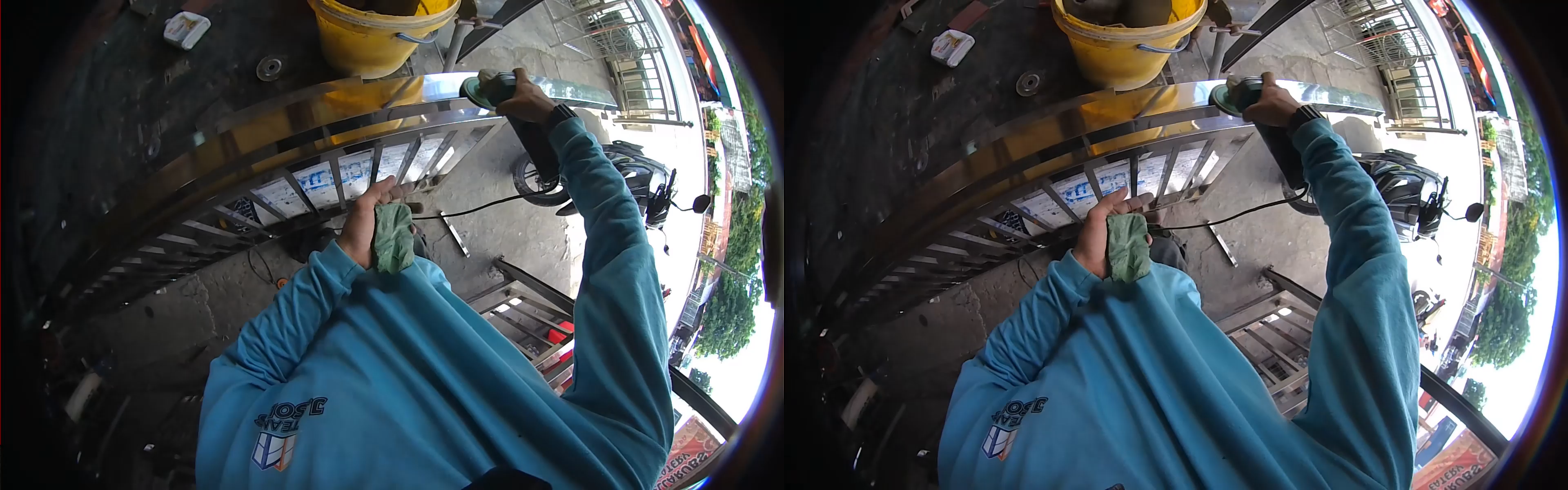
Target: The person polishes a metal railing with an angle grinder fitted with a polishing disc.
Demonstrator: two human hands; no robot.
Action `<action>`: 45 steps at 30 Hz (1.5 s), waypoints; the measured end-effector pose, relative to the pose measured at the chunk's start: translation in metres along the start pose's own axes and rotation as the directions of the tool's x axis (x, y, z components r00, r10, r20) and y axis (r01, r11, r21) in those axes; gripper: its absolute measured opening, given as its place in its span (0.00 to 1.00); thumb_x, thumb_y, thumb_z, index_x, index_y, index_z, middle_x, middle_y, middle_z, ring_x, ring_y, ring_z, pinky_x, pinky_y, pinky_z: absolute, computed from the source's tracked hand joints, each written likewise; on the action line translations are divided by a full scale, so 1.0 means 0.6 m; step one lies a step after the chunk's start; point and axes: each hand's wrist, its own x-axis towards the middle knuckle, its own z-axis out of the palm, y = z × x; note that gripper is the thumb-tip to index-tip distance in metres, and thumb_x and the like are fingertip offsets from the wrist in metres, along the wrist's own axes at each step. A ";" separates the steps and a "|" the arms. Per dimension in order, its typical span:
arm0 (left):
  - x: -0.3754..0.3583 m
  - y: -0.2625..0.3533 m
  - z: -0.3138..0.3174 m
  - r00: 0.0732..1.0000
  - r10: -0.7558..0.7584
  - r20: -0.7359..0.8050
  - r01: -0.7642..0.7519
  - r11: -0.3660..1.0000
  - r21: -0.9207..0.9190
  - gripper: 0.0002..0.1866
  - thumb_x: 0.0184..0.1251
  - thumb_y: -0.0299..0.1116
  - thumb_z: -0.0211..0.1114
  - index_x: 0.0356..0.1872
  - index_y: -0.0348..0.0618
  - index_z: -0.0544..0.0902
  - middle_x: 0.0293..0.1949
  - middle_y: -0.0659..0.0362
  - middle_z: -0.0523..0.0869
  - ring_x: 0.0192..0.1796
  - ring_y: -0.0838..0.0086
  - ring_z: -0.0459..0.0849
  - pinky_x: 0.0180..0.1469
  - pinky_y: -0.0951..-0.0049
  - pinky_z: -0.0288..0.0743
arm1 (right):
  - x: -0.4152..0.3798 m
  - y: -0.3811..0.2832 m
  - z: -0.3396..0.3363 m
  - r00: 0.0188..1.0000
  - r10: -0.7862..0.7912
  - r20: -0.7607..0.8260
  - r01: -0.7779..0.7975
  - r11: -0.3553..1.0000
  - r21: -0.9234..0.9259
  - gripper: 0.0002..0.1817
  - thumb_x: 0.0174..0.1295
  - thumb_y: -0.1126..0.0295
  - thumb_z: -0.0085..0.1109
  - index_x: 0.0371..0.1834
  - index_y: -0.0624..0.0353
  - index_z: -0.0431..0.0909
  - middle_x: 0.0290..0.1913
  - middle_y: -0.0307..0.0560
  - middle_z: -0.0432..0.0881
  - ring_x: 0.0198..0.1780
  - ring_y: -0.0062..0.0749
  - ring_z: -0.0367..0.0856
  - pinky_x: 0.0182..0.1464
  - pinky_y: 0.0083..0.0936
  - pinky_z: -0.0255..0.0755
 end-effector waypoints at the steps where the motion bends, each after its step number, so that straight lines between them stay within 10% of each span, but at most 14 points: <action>1: 0.002 -0.004 -0.003 1.000 -0.002 -0.003 0.002 1.000 0.007 0.32 0.68 0.56 0.59 0.59 0.37 0.76 0.41 0.49 0.86 0.32 0.62 0.86 0.34 0.66 0.82 | 0.007 0.025 -0.008 0.998 0.059 0.000 -0.059 0.998 0.009 0.51 0.42 0.59 0.75 0.67 0.66 0.54 0.50 0.67 0.81 0.49 0.55 0.85 0.51 0.36 0.79; 8: -0.004 -0.026 -0.021 0.994 -0.061 -0.092 0.042 0.979 -0.201 0.28 0.69 0.58 0.58 0.45 0.38 0.80 0.34 0.49 0.86 0.35 0.60 0.87 0.40 0.59 0.84 | 0.037 0.056 0.002 0.988 0.130 -0.078 -0.131 0.991 -0.004 0.51 0.42 0.58 0.75 0.67 0.65 0.55 0.50 0.65 0.82 0.49 0.55 0.85 0.51 0.36 0.79; 11: -0.004 -0.034 -0.044 0.992 -0.066 -0.108 0.048 0.985 -0.163 0.29 0.69 0.59 0.58 0.45 0.38 0.80 0.34 0.50 0.86 0.36 0.60 0.87 0.40 0.59 0.84 | 0.016 -0.041 0.024 0.994 -0.109 -0.033 0.109 0.994 0.002 0.50 0.43 0.59 0.75 0.66 0.65 0.54 0.47 0.68 0.82 0.46 0.57 0.86 0.48 0.38 0.81; 18: -0.036 -0.036 -0.056 0.964 0.252 -0.084 -0.206 0.910 0.360 0.16 0.65 0.38 0.71 0.48 0.37 0.83 0.35 0.58 0.86 0.35 0.74 0.84 0.40 0.72 0.80 | -0.048 -0.349 0.139 0.815 -0.579 -0.002 0.576 0.810 0.110 0.44 0.47 0.66 0.74 0.64 0.59 0.54 0.36 0.66 0.83 0.39 0.61 0.86 0.39 0.46 0.82; 24: -0.057 -0.027 -0.093 0.888 0.458 0.042 -0.364 0.643 0.674 0.25 0.59 0.34 0.78 0.56 0.34 0.82 0.37 0.61 0.87 0.39 0.80 0.83 0.47 0.77 0.77 | -0.092 -0.418 0.158 0.813 -0.581 0.025 0.577 0.811 0.092 0.41 0.50 0.67 0.70 0.63 0.60 0.54 0.33 0.65 0.83 0.38 0.62 0.86 0.37 0.49 0.80; 31: -0.074 -0.019 -0.130 0.845 0.520 0.125 -0.387 0.432 0.815 0.31 0.54 0.41 0.81 0.56 0.34 0.82 0.36 0.58 0.89 0.40 0.77 0.85 0.48 0.74 0.79 | -0.057 -0.157 0.083 0.989 -0.147 -0.010 0.147 0.979 0.142 0.44 0.47 0.65 0.71 0.65 0.61 0.53 0.43 0.70 0.82 0.44 0.60 0.85 0.47 0.43 0.80; 37: -0.075 0.000 -0.094 0.828 0.475 0.299 -0.411 0.151 0.899 0.35 0.52 0.45 0.79 0.59 0.36 0.82 0.38 0.51 0.89 0.43 0.62 0.89 0.52 0.65 0.81 | -0.040 0.131 0.019 0.946 0.294 -0.134 -0.257 0.937 0.237 0.57 0.40 0.55 0.79 0.66 0.78 0.54 0.54 0.66 0.77 0.53 0.49 0.82 0.54 0.33 0.78; 42: -0.046 0.002 -0.049 0.805 0.370 0.464 -0.466 -0.089 0.880 0.35 0.53 0.47 0.78 0.60 0.37 0.81 0.50 0.42 0.86 0.50 0.52 0.87 0.54 0.61 0.81 | -0.167 0.184 0.120 0.871 0.478 -0.109 -0.172 0.506 0.845 0.48 0.45 0.63 0.80 0.63 0.74 0.58 0.48 0.58 0.79 0.40 0.38 0.85 0.36 0.30 0.83; 45: -0.023 -0.007 -0.017 0.803 0.242 0.545 -0.516 -0.176 0.839 0.37 0.55 0.50 0.76 0.64 0.42 0.78 0.52 0.44 0.85 0.52 0.50 0.86 0.57 0.58 0.81 | -0.259 0.092 0.180 0.857 0.508 -0.082 -0.021 0.194 0.981 0.24 0.56 0.64 0.73 0.50 0.61 0.72 0.34 0.45 0.79 0.29 0.32 0.83 0.28 0.31 0.82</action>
